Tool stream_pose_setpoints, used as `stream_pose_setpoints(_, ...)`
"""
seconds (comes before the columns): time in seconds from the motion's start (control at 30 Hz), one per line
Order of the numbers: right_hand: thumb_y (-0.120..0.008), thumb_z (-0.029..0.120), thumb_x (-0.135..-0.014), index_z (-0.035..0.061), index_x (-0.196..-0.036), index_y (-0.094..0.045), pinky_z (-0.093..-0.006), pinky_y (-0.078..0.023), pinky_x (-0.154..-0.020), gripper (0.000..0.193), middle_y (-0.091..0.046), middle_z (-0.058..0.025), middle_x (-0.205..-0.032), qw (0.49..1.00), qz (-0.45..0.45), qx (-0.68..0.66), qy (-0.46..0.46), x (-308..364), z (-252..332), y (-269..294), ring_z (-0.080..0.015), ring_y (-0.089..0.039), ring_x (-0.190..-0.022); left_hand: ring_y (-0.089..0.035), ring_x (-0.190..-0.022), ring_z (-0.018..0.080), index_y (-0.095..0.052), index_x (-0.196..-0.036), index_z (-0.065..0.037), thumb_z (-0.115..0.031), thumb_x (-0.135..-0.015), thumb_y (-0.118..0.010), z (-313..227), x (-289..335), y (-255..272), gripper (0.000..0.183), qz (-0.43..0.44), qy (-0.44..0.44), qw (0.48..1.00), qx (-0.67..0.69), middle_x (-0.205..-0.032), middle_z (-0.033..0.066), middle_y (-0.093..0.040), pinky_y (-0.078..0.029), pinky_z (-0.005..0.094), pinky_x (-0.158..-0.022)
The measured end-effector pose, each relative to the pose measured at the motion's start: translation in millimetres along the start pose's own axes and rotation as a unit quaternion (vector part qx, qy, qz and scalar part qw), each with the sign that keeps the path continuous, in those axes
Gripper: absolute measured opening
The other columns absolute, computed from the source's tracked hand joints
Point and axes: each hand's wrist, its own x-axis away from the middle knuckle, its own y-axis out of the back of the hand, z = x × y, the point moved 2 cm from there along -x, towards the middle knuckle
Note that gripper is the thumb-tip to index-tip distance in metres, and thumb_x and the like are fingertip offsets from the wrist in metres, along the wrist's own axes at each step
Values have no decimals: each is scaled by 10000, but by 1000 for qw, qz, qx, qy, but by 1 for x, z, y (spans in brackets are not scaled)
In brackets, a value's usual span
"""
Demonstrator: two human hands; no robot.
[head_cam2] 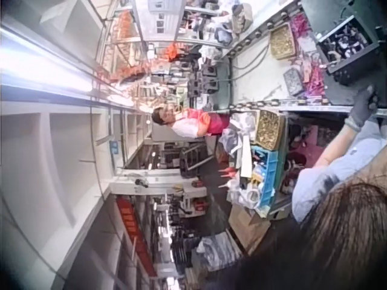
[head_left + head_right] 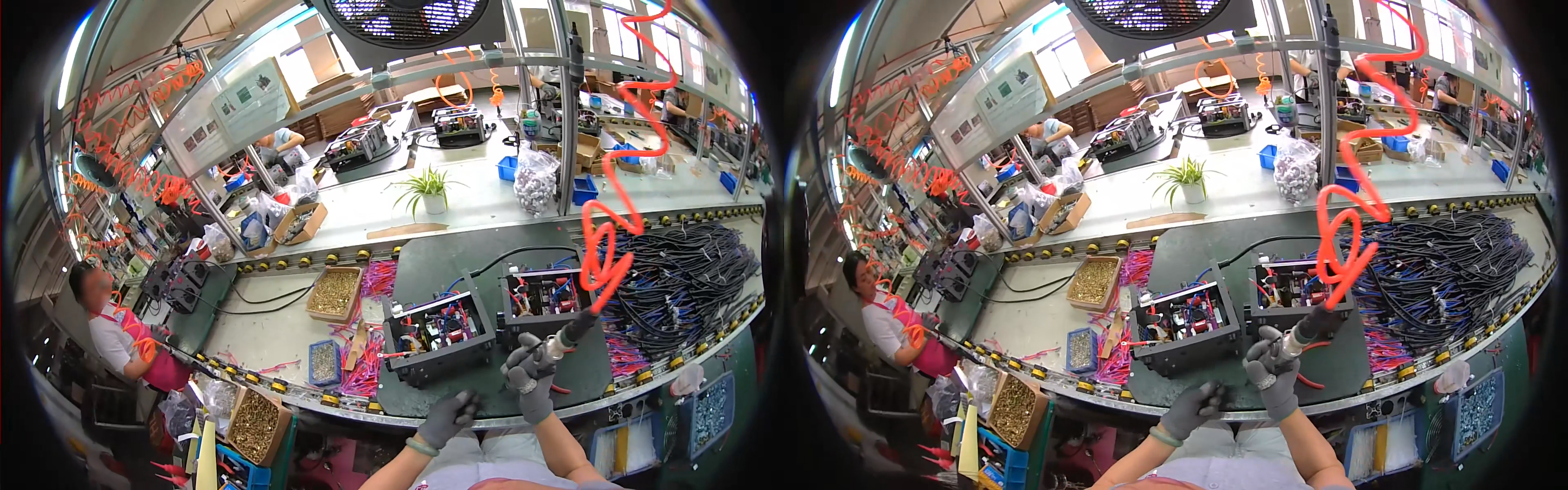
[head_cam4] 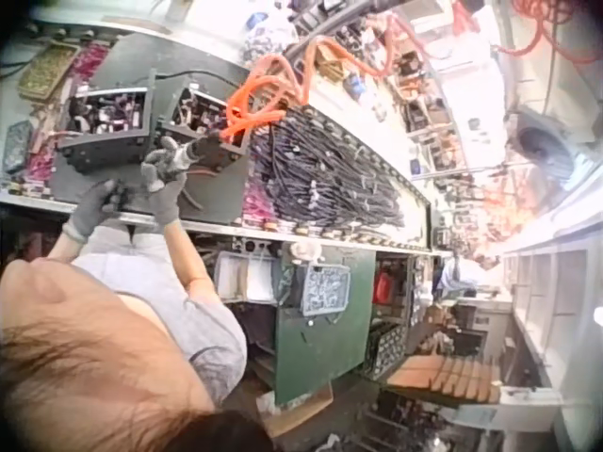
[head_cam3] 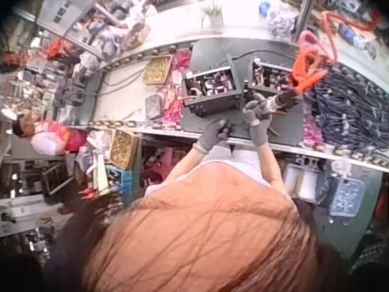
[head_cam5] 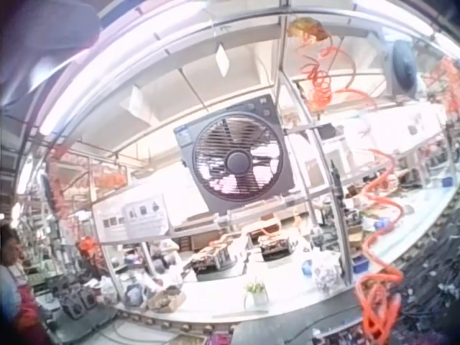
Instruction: The person assembles electronic components inside a metal chassis on a factory workbench. They connect wires to a circuit board, secure parts with a pneumatic screwdriver, and use pliers to adjust connections. The person handles multiple units, moving them along the assembly line.
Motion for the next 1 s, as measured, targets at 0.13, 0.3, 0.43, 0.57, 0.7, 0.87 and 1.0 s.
stream_pose_setpoints(0.13,-828,106,-787,62,-1424,-414,-298,-570,-747,761,-630,-119,-1158,990,118,-54,46,-14,36,-59,-197,-671,-912,-314,-567,54,-526,-1043,-74,-364,-1049,-458,-9,-11,-25,298,17,14,997,72,-774,-15,-426,-274,176,-471)
stream_pose_setpoints(0.3,-860,215,-768,81,-1430,-408,-315,-573,-756,813,-618,-116,-1114,988,93,-1,122,-3,36,-72,-167,-659,-875,-321,-546,54,-565,-1009,-89,-419,-1035,-459,-16,-8,-48,347,78,0,978,191,-727,-28,-418,-281,181,-451)
stream_pose_setpoints(0.43,-852,254,-783,81,-1431,-400,-340,-563,-751,809,-591,-72,-1006,984,97,34,143,1,37,-77,-147,-622,-790,-346,-544,44,-552,-988,-97,-378,-1044,-463,-17,-8,-51,300,109,-13,970,218,-722,-44,-423,-288,181,-440)
stream_pose_setpoints(0.57,-830,266,-803,45,-1321,-500,-363,-552,-657,653,-610,-106,-862,955,249,53,154,-15,47,-87,-187,-611,-687,-328,-519,44,-556,-958,-113,-375,-1048,-460,-22,-4,-50,294,132,-12,976,175,-689,-50,-401,-279,188,-439)
stream_pose_setpoints(0.7,-802,283,-812,70,-1301,-507,-356,-545,-663,610,-631,-92,-909,985,132,27,109,-11,36,-93,-188,-619,-698,-320,-503,55,-554,-987,-119,-376,-1047,-459,-14,4,-44,281,50,-89,989,109,-671,-45,-398,-276,201,-453)
stream_pose_setpoints(0.87,-793,313,-821,134,-1391,-422,-332,-542,-768,704,-564,-18,-1058,997,-16,-10,76,-7,20,-112,-143,-601,-843,-350,-527,64,-586,-964,-103,-458,-1022,-478,-29,18,-42,376,-56,-196,977,61,-679,-36,-441,-298,215,-474)
stream_pose_setpoints(1.0,-755,276,-827,121,-1330,-515,-336,-539,-723,578,-571,-33,-970,996,46,-69,21,-38,-3,-109,-134,-583,-794,-371,-537,65,-596,-1004,-77,-593,-1007,-375,-43,35,-34,562,-96,-121,988,24,-688,-24,-465,-315,218,-483)
